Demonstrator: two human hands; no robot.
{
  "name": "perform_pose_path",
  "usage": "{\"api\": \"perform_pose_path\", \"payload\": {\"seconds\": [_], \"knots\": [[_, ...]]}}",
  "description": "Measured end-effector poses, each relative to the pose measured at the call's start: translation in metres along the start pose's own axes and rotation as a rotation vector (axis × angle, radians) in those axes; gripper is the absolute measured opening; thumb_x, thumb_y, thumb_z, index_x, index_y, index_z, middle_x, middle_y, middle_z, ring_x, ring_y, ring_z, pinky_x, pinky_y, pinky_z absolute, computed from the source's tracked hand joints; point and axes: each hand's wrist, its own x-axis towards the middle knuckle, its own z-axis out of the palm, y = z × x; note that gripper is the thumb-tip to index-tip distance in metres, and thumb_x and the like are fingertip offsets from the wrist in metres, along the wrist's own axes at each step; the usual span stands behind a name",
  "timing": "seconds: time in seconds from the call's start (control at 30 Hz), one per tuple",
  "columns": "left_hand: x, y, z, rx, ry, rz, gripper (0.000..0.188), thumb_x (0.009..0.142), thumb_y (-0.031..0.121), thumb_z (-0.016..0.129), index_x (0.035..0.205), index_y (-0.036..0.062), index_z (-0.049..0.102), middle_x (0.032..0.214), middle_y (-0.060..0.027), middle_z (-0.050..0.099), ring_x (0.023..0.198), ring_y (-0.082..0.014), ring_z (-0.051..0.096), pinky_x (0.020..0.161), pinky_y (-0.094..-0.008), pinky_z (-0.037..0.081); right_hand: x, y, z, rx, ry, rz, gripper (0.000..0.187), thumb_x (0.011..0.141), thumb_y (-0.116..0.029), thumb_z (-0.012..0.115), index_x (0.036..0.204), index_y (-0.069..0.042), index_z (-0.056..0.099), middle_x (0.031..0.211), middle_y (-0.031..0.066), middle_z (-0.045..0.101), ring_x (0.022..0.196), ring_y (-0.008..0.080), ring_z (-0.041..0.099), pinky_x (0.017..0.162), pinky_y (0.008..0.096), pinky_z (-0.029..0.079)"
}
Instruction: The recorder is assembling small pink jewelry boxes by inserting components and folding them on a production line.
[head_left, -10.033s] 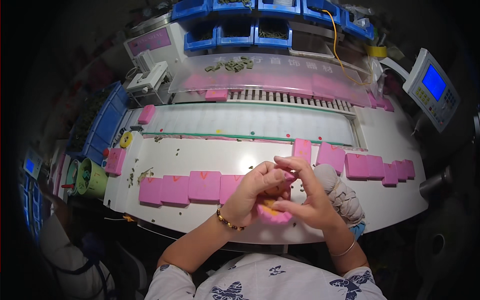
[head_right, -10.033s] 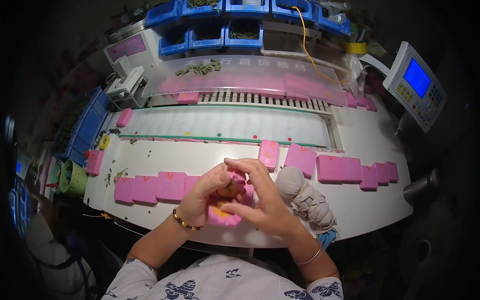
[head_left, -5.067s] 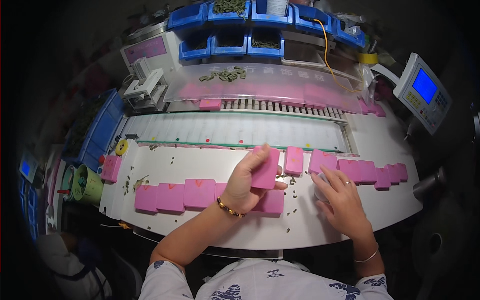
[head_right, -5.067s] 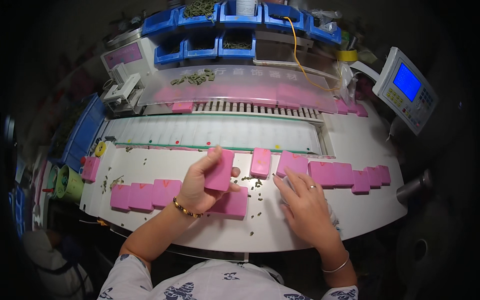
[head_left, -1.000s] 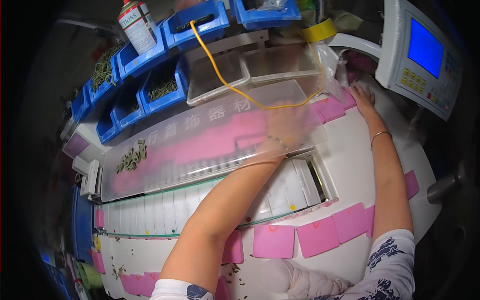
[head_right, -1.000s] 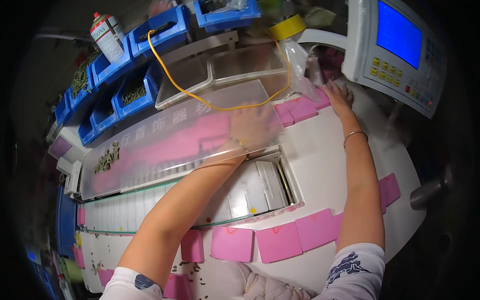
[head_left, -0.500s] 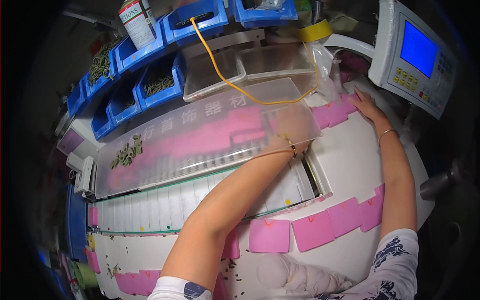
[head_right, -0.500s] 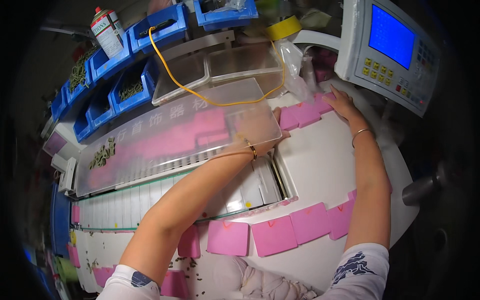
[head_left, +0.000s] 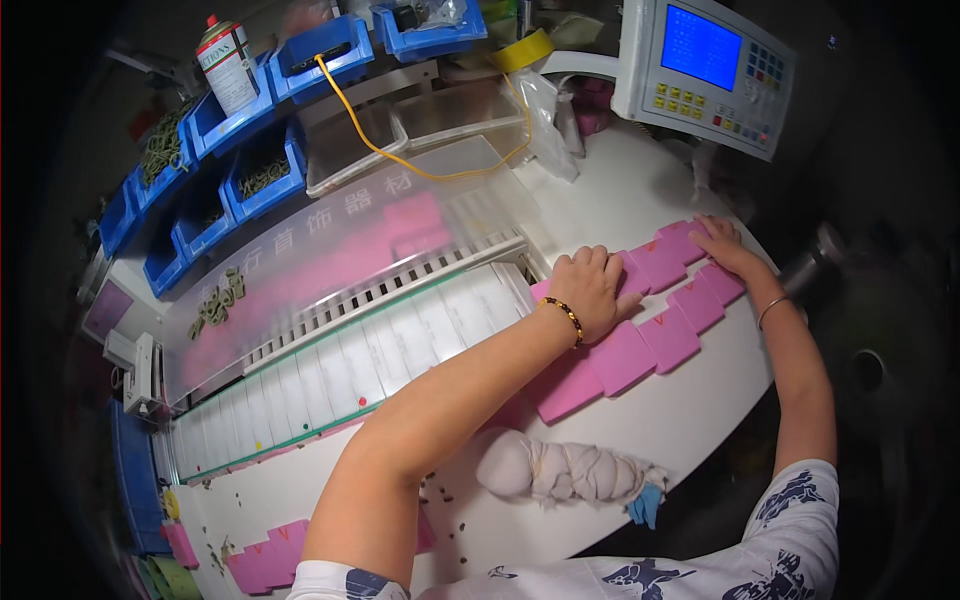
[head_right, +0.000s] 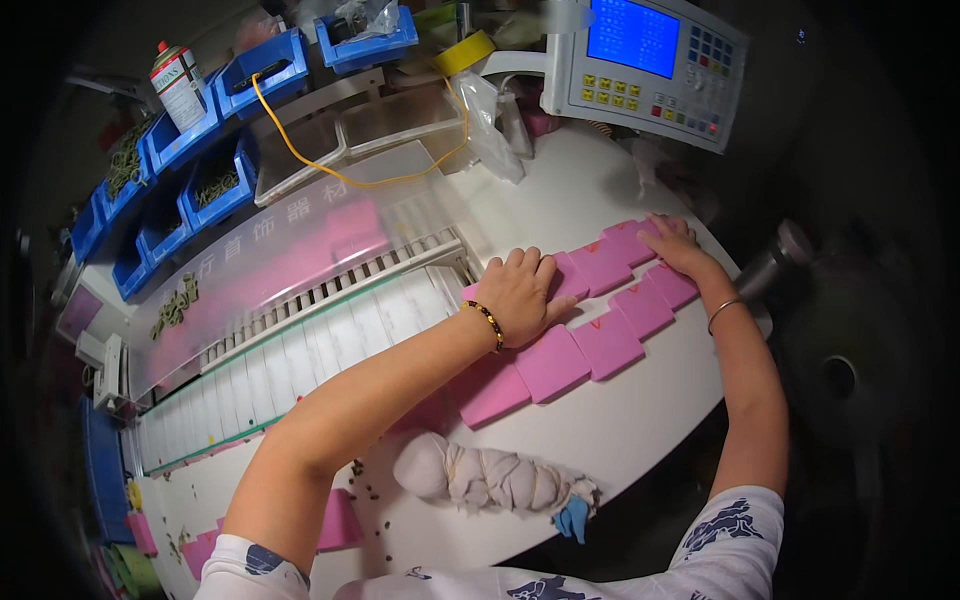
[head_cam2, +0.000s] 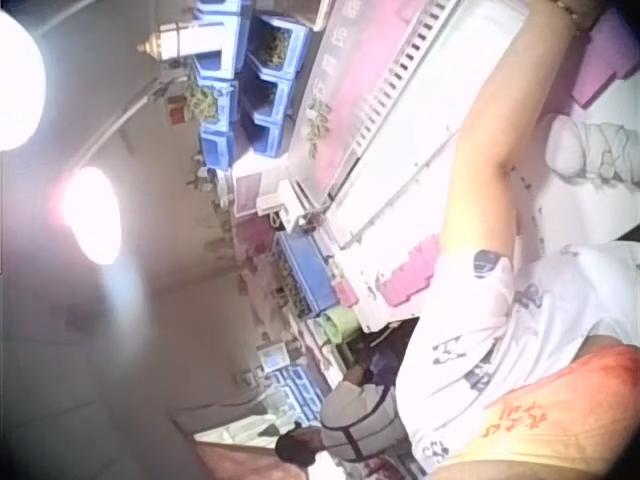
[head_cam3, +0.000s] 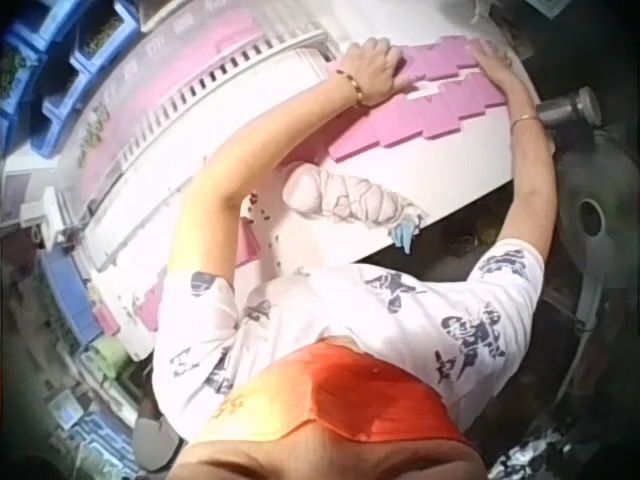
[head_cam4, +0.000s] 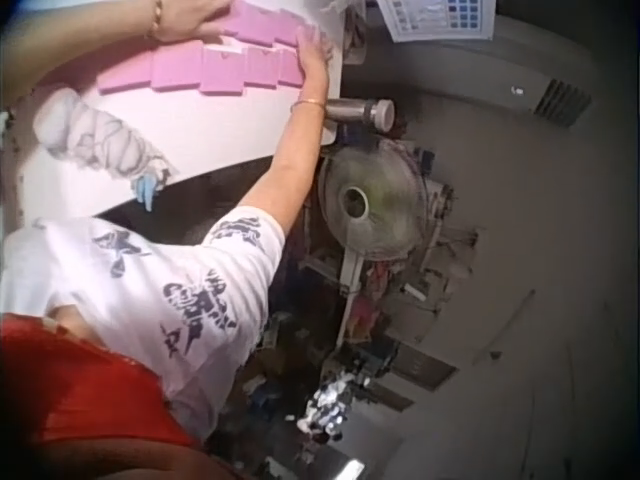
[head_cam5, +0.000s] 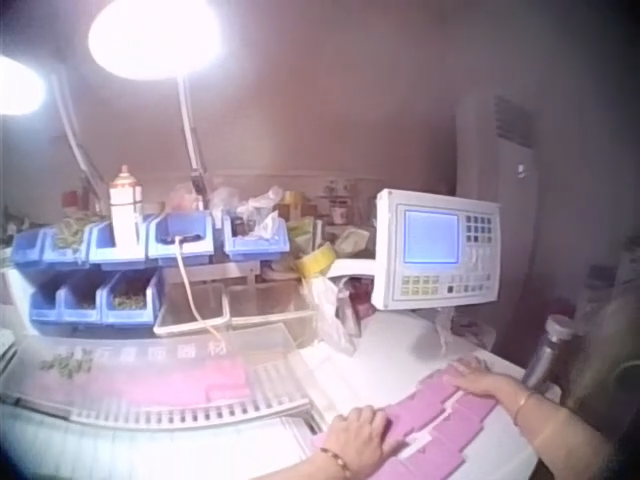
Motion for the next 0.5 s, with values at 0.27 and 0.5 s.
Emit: {"api": "perform_pose_path", "payload": {"seconds": [0.27, 0.5], "knots": [[-0.045, 0.027, -0.006, -0.057, 0.000, -0.036, 0.056, 0.094, 0.054, 0.046, 0.112, 0.0026, 0.056, 0.106, -0.0143, 0.054, 0.099, -0.0287, 0.051, 0.082, -0.0409, 0.042, -0.062, -0.002, 0.016, 0.029, 0.056, -0.060, 0.060, 0.092, -0.056, 0.046, 0.146, -0.035, 0.035, 0.155, 0.0200, 0.018, 0.139, 0.0484, 0.018, 0.115, 0.0501, 0.020], [-0.075, 0.008, -0.027, -0.322, -0.005, -0.176, 0.050, 0.097, 0.046, 0.046, 0.122, 0.0032, 0.054, 0.117, -0.0170, 0.056, 0.113, -0.0340, 0.051, 0.096, -0.0445, 0.041, -0.106, -0.037, 0.030, -0.051, 0.141, -0.014, 0.050, 0.097, -0.048, 0.041, 0.145, -0.036, 0.036, 0.158, 0.0152, 0.016, 0.143, 0.0467, 0.014, 0.113, 0.0594, 0.020]]}}
